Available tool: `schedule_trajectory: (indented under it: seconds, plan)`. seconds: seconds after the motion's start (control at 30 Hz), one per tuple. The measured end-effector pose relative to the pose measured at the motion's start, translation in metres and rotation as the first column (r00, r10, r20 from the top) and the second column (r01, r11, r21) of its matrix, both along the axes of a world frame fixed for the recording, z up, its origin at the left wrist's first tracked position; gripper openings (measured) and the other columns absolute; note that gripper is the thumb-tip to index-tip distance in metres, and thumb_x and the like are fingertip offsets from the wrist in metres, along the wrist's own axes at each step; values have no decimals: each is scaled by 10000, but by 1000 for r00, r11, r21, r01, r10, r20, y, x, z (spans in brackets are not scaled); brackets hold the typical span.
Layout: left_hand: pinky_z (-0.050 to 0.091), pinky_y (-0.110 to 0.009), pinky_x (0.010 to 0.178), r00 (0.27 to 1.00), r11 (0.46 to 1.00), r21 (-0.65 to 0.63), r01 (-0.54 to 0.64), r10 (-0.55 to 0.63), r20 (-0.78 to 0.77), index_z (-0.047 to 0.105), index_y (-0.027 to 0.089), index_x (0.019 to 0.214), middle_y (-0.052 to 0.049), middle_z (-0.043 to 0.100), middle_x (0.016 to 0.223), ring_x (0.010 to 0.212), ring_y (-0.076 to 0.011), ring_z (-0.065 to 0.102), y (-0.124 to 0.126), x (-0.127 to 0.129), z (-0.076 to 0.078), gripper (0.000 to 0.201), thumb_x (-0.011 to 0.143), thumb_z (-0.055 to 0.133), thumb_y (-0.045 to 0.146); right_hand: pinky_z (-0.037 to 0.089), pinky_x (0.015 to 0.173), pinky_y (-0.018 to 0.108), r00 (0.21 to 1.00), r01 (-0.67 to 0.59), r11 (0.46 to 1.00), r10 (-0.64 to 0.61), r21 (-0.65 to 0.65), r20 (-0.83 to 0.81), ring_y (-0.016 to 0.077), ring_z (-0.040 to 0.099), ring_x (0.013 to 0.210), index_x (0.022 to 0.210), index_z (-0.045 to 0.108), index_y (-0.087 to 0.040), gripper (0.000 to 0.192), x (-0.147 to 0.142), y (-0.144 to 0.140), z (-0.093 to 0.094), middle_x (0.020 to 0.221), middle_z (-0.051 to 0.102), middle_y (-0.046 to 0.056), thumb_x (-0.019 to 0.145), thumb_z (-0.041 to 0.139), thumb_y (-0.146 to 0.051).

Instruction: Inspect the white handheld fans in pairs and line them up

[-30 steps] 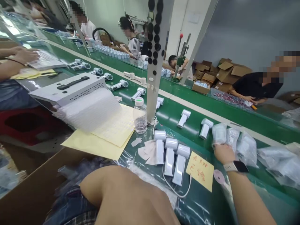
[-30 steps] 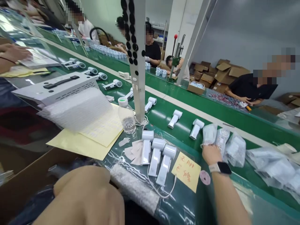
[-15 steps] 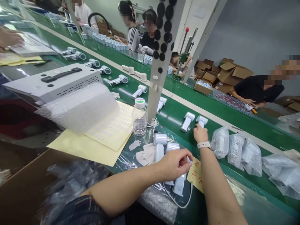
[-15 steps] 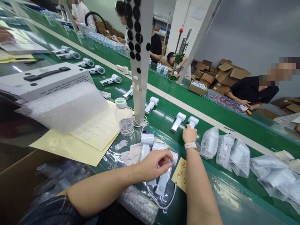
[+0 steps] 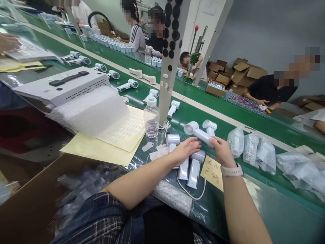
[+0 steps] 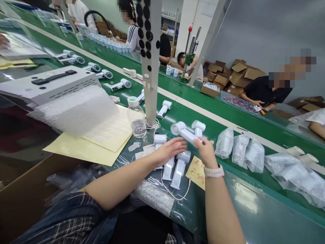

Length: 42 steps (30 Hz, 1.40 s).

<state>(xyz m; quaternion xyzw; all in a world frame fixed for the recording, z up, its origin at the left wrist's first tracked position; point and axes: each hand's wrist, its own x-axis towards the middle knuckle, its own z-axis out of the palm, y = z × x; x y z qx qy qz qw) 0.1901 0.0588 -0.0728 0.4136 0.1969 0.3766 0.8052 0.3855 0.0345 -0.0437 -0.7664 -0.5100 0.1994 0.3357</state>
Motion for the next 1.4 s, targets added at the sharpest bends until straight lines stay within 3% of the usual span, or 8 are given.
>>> schedule_trajectory:
  seconds: [0.13,0.3,0.4,0.53,0.7,0.9,1.23,1.4]
  plan:
    - [487,-453,1120,976,987,-151,47,-14,215,726,167,1151,-158,743,1283,1276,-339,654,-12,-4,7,843,641,838,829,451,1185,570,995,-80,976,65,205,79,424,542,1426,1103,840,-188,576,-53,-72,8,1625,521,165,785,756,-661]
    - [594,-406,976,970,972,-201,121,-73,234,765,151,957,-103,806,1008,1049,-301,754,-6,-21,11,767,578,881,807,421,1208,624,969,-237,943,214,234,120,423,424,1548,1342,753,-231,634,-90,-113,24,1702,412,160,916,654,-691]
    - [602,-444,1000,968,976,-158,150,-112,225,747,160,940,-121,812,1032,1136,-344,751,0,-25,15,772,593,845,842,571,1023,504,969,-249,955,246,163,39,339,663,1308,1463,606,-254,619,-71,-129,20,1438,684,158,1001,545,-661]
    - [618,-466,996,969,989,-133,64,-29,245,677,171,806,-125,804,1030,1198,-371,731,-6,-23,24,774,556,818,890,509,627,357,963,44,992,-10,-120,268,261,663,665,910,618,-226,292,-45,-145,-21,696,676,70,981,525,-494]
    - [641,-434,915,966,992,-108,72,-42,257,639,187,768,-125,791,1012,1158,-363,744,-11,-22,28,820,510,779,952,509,681,366,964,-60,993,83,-98,254,276,670,768,748,489,-261,220,-61,-152,-58,775,668,103,925,491,-390]
    - [632,-484,907,954,987,-128,98,-56,295,589,190,756,-131,780,1022,1102,-379,752,-8,-26,26,881,414,787,977,587,653,356,896,-82,995,98,55,-433,253,733,688,968,653,-238,394,-66,-149,-32,748,739,55,883,680,-622]
    - [628,-446,866,949,997,-69,-27,47,312,589,185,651,-133,765,1001,1121,-367,728,-6,-27,29,862,482,698,1023,506,547,275,830,-316,943,326,100,-452,180,644,553,717,662,-223,485,-108,-117,-7,587,666,23,956,643,-645]
    - [621,-465,874,956,990,-69,-127,141,256,554,195,626,-138,756,987,1125,-374,714,-6,-30,33,898,439,645,1068,461,463,238,759,-161,960,270,231,-592,135,561,431,771,616,-215,473,-132,-115,-16,493,541,-40,1002,631,-627]
